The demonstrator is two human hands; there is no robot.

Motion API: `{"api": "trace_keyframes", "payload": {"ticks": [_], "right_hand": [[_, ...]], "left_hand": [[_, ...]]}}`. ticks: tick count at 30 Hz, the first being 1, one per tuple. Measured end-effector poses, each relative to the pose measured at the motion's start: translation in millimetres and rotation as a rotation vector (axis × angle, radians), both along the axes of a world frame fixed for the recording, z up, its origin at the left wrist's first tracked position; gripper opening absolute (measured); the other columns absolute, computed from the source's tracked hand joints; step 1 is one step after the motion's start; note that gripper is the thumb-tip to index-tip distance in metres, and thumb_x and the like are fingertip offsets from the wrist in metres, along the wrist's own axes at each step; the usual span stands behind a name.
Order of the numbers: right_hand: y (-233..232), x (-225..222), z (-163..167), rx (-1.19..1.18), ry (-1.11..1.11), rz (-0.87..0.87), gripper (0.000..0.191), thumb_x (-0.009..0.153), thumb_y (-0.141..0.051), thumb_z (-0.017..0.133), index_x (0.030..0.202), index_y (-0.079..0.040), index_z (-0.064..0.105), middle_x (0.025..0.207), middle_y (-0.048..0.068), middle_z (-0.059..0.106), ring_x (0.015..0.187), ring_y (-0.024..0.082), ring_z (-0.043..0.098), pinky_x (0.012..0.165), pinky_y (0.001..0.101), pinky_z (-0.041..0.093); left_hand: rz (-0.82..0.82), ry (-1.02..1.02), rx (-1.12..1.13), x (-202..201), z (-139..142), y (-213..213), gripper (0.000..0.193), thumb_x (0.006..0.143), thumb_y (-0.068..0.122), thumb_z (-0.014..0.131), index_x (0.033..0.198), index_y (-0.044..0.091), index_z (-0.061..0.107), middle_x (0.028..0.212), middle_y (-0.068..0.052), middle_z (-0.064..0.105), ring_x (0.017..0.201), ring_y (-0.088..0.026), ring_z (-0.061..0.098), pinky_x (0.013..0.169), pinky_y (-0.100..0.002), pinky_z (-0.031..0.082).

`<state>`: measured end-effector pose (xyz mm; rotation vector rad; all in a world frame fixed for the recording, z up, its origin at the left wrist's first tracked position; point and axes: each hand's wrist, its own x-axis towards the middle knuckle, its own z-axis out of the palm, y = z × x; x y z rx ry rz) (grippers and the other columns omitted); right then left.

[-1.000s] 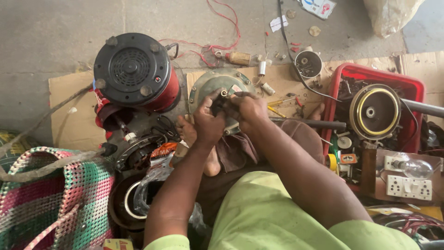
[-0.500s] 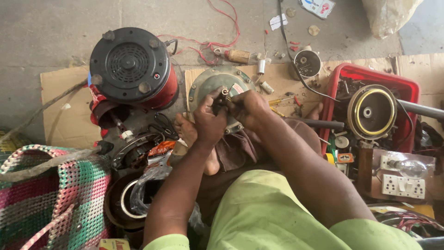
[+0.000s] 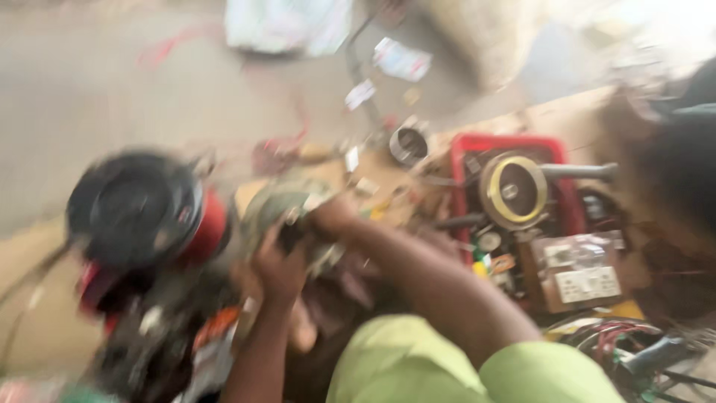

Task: The person is repairing an electrical motor by manipulating wires and components inside the motor housing. They use a screwdriver to adjust connections and a pair of pliers to handle wires. The person works on the motor's internal components, focusing on the wiring and connections.

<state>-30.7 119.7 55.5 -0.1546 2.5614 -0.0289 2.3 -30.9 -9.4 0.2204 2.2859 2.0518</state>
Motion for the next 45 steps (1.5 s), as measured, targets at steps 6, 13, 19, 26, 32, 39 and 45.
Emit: {"api": "trace_keyframes", "payload": {"ticks": [6,13,19,26,32,39,45], "right_hand": [[-9,-7,17,-0.088,-0.024,-0.198,0.025,0.088,-0.038,0.073,0.097,-0.015,0.079,0.097,0.009,0.078,0.091,0.025,0.076,0.076,0.0415,0.06],[-17,2,25,-0.51,0.158,-0.673,0.024,0.084,-0.026,0.073,0.101,-0.01,0.079,0.098,0.016,0.076,0.093,0.031,0.074,0.083,0.0425,0.06],[-12,9,17,-0.826,0.18,-0.769,0.025,0.082,-0.017,0.075,0.103,-0.004,0.078,0.094,0.018,0.074,0.088,0.033,0.072,0.08,0.0425,0.058],[-38,23,-11,-1.417,0.141,-1.42,0.023,0.087,-0.005,0.075,0.109,0.001,0.072,0.096,0.013,0.075,0.078,0.017,0.071,0.071,0.0338,0.059],[-52,26,-1,-1.546,0.295,-1.631,0.021,0.088,-0.009,0.076,0.106,0.0,0.075,0.091,0.012,0.076,0.071,0.015,0.069,0.064,0.0314,0.057],[-63,26,19,-1.259,0.349,-1.692,0.023,0.088,-0.01,0.08,0.107,0.0,0.076,0.092,0.009,0.076,0.074,0.012,0.071,0.067,0.0268,0.057],[-62,28,14,-1.603,0.249,-1.885,0.019,0.09,-0.005,0.073,0.106,0.002,0.07,0.086,0.012,0.074,0.072,0.022,0.072,0.064,0.0357,0.058]], "left_hand": [[-0.01,0.056,0.279,-5,-1,5,0.048,0.085,-0.011,0.07,0.132,-0.004,0.065,0.122,-0.01,0.072,0.109,-0.015,0.068,0.099,-0.028,0.053],[-0.017,-0.132,0.453,-8,-5,7,0.052,0.082,-0.012,0.067,0.134,-0.006,0.063,0.118,-0.011,0.072,0.102,-0.017,0.07,0.092,-0.03,0.056],[-0.034,-0.022,0.402,-11,-7,2,0.05,0.088,-0.011,0.067,0.137,-0.008,0.059,0.124,-0.013,0.069,0.11,-0.019,0.067,0.098,-0.031,0.054],[-0.001,-0.079,0.381,-16,-18,-9,0.049,0.089,-0.013,0.069,0.137,-0.013,0.058,0.128,-0.02,0.067,0.112,-0.023,0.067,0.099,-0.035,0.055],[-0.005,-0.076,0.383,-18,-23,-15,0.052,0.086,-0.019,0.064,0.137,-0.015,0.055,0.13,-0.023,0.067,0.114,-0.027,0.069,0.102,-0.038,0.057],[-0.074,-0.116,0.473,-16,-18,-20,0.056,0.087,-0.019,0.059,0.141,-0.009,0.055,0.129,-0.016,0.067,0.112,-0.022,0.068,0.1,-0.034,0.055],[-0.079,-0.117,0.426,-12,-13,-17,0.047,0.092,-0.017,0.061,0.138,-0.01,0.056,0.126,-0.017,0.068,0.11,-0.023,0.068,0.098,-0.034,0.055]]}}
